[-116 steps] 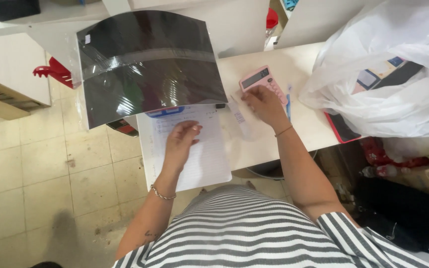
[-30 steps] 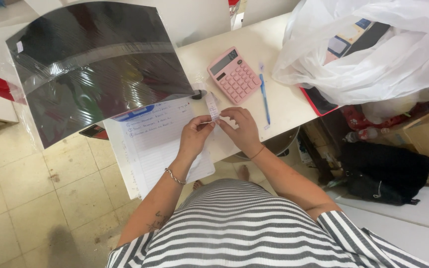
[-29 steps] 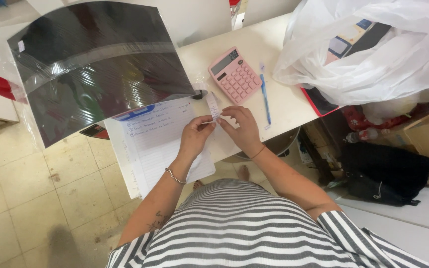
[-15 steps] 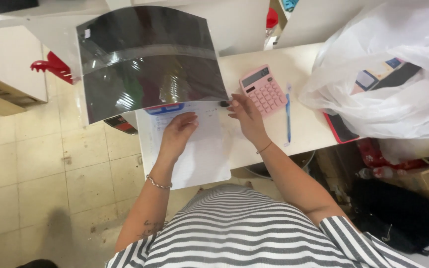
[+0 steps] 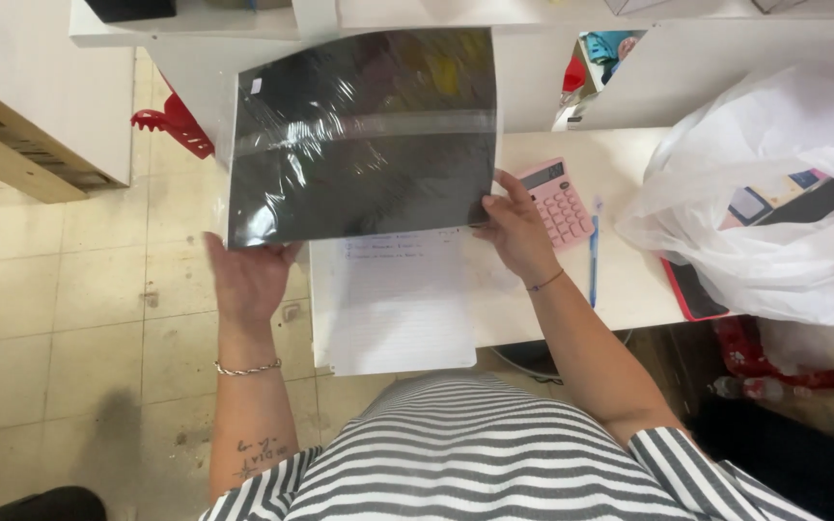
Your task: Organizing black folders, writing on labels, and packing items into a plastic bag at a counter.
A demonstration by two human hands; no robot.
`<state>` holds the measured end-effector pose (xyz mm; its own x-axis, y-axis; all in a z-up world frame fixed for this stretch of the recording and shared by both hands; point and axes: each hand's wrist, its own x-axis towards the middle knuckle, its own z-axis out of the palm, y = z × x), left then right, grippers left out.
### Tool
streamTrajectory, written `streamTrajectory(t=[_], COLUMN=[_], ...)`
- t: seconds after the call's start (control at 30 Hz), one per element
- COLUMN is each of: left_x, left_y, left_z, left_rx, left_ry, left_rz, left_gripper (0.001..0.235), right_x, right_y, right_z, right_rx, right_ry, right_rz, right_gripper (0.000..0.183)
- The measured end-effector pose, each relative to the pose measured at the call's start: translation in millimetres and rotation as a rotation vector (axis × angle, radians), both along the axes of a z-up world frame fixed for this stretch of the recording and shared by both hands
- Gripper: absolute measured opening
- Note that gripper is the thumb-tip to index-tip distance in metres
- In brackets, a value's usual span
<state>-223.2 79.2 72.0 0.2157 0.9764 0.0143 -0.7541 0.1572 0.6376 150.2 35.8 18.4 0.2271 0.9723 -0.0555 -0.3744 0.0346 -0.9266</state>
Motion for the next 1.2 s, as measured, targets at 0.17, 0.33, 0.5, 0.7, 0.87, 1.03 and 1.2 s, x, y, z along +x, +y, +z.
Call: streamTrajectory(t=[0.17, 0.33, 0.5, 0.7, 0.87, 1.03, 1.2], left_x=[-27.0, -24.0, -3.6, 2.9, 2.9, 10.4, 17.6], left_y=[3.6, 26.0, 0.8, -20.3, -16.3, -28.0, -33.5], left_z=[21.6, -5.0, 28.7, 62.4, 57.6, 67.3, 66.5], left_rx=[0.047, 0.246, 0.215, 0.247, 0.322, 0.370, 0.471], left_ry=[-0.182, 0.231, 0.505, 0.550, 0.614, 0.655, 0.851], left_rz=[-0.071, -0.119, -0.040, -0.074, -0.040, -0.034, -0.052], left_gripper=[0.088, 0.071, 0.035, 0.037, 0.035, 0.035, 0.038], right_x=[42.3, 78.9, 135.4, 42.9, -10.8, -83.3, -125.4], right_y=[-11.5, -43.5, -82.0, -80.2, -63.7, -35.5, -18.4], right_z=[-33.8, -47.0, -65.2, 104.0, 122.5, 150.5, 171.4], right_rx=[0.079, 0.120, -0.223, -0.193, 0.229, 0.574, 0.899], right_ry=[0.006, -0.011, -0.478, -0.736, -0.955, -1.239, -1.525], right_rz=[0.038, 0.144, 0.363, -0.040, -0.152, -0.066, -0.196], right_gripper=[0.037, 0.039, 0.022, 0.051, 0.023, 0.017, 0.013])
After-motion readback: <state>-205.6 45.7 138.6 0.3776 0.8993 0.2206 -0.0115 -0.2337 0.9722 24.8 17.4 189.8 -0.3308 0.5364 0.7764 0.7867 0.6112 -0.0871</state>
